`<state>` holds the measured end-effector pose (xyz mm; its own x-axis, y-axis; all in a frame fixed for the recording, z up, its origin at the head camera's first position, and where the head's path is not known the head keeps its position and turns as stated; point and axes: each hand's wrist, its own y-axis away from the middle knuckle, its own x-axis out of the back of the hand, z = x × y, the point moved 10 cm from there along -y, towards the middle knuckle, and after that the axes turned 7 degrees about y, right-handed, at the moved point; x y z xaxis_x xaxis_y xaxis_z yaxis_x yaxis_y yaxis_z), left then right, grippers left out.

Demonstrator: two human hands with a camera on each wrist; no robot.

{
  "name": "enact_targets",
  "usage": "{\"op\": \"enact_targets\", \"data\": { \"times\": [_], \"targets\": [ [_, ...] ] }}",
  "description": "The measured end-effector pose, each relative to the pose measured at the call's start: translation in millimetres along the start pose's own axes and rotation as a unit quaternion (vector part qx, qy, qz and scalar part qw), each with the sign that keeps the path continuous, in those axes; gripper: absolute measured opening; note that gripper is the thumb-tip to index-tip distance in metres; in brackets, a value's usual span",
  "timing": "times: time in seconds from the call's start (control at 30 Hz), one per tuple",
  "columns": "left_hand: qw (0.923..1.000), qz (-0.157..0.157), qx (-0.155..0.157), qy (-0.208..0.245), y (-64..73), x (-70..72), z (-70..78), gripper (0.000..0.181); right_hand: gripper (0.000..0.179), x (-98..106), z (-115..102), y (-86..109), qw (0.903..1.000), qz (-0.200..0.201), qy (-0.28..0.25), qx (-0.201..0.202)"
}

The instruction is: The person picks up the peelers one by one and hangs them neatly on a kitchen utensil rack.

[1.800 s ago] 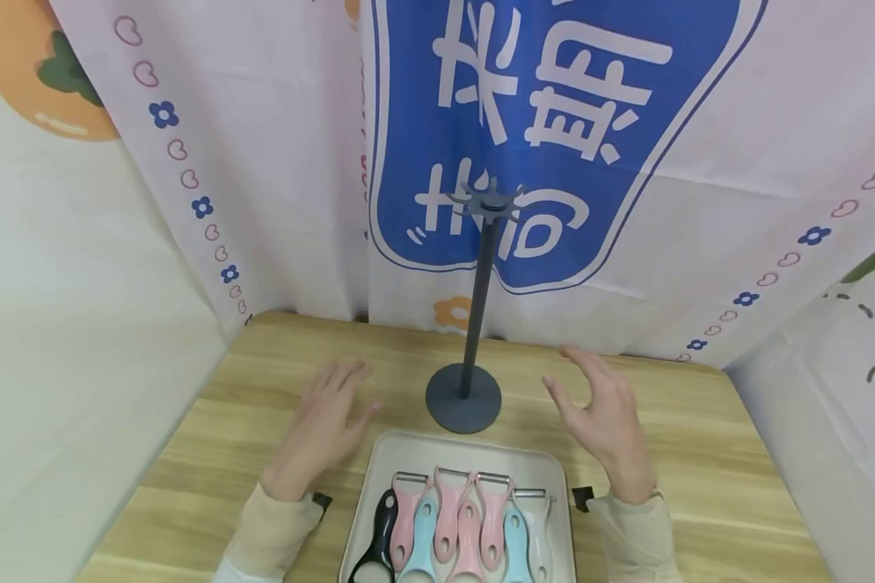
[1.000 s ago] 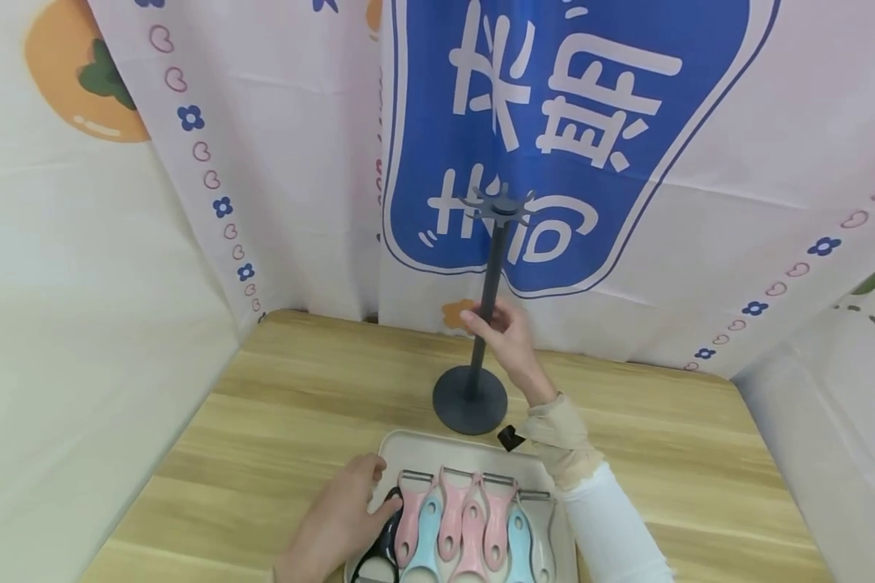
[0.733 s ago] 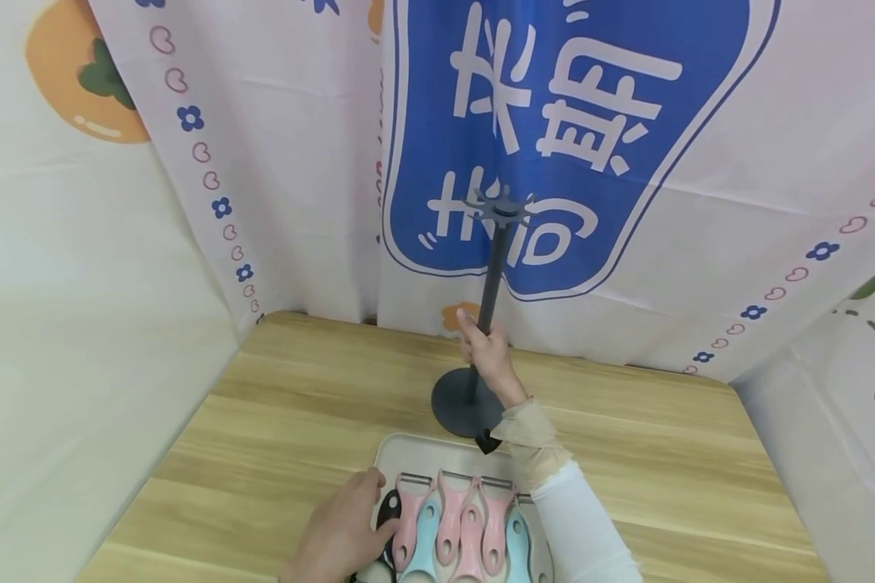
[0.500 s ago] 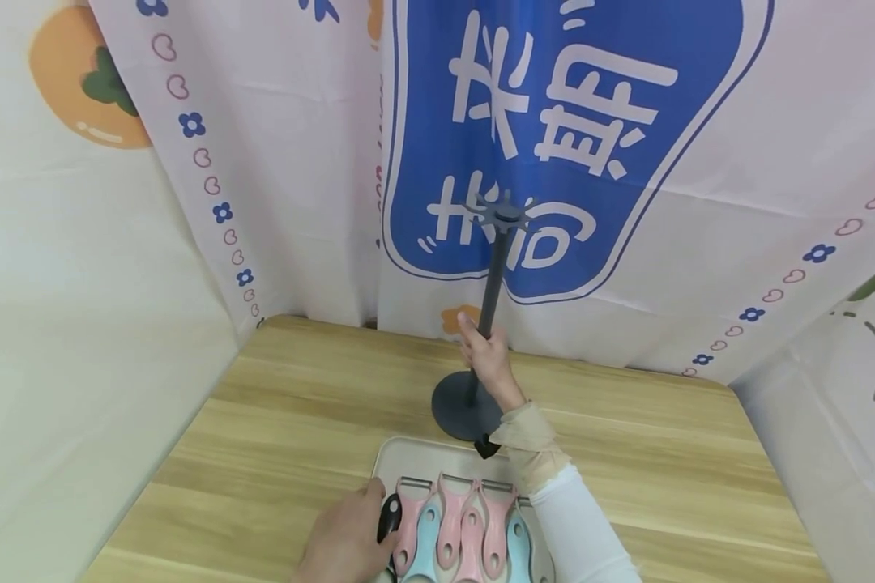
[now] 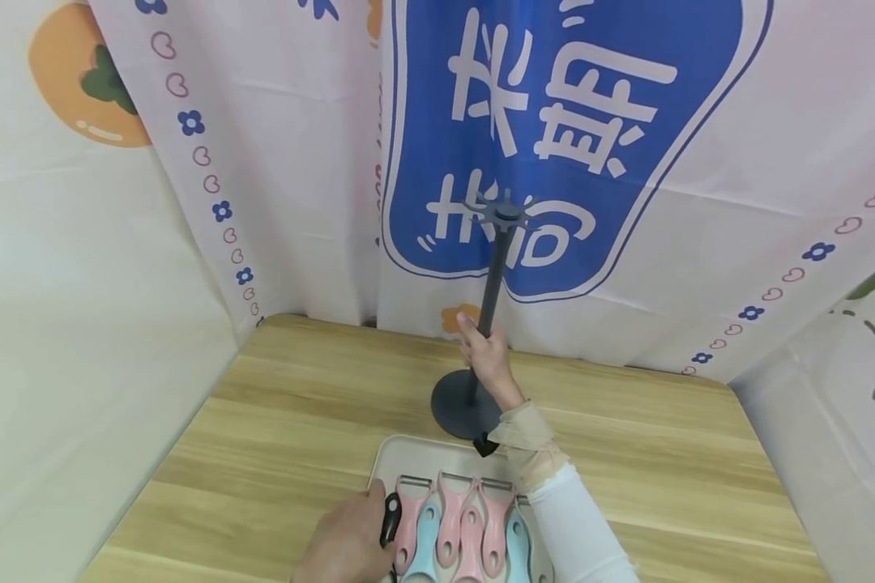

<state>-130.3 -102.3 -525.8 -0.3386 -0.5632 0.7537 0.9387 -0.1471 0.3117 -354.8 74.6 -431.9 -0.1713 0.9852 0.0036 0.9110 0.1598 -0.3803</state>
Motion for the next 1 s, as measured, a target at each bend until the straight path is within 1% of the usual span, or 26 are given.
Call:
{"op": "enact_targets", "data": {
  "times": [0.13,0.2,0.33,0.43,0.6,0.8,0.9,1.0],
  "targets": [
    [0.9996,0.0,0.027,0.004,0.6,-2.6,-2.5,0.071,0.059,-1,2,0.4,1.0,0.0,0.003,-0.003],
    [0.9994,0.007,0.034,-0.006,0.8,-2.4,-2.5,0.08,0.059,-1,3,0.1,1.0,0.0,0.005,-0.004],
    [0.9984,0.022,0.047,-0.024,0.8,-0.5,-1.3,0.077,0.059,-2,5,-1.5,0.9999,0.003,0.003,-0.011],
    [0.9975,0.033,0.047,-0.042,0.2,0.7,1.7,0.071,0.059,-1,6,-1.9,0.9998,0.011,-0.004,-0.019],
    [0.9955,0.058,0.029,-0.068,-0.9,3.6,9.5,0.066,0.058,2,4,-2.8,0.9997,0.02,-0.006,-0.016],
    [0.993,0.091,0.02,-0.073,-2.3,5.7,12.9,0.064,0.059,3,2,-2.7,0.9997,0.023,-0.005,-0.006],
    [0.9933,0.092,0.027,-0.064,-2.7,4.7,12.0,0.064,0.059,3,2,-2.1,0.9998,0.019,-0.005,-0.006],
    [0.9945,0.084,0.039,-0.049,-2.2,4.0,10.3,0.069,0.058,1,2,-2.1,0.9999,0.014,-0.003,0.001]
  ]
}}
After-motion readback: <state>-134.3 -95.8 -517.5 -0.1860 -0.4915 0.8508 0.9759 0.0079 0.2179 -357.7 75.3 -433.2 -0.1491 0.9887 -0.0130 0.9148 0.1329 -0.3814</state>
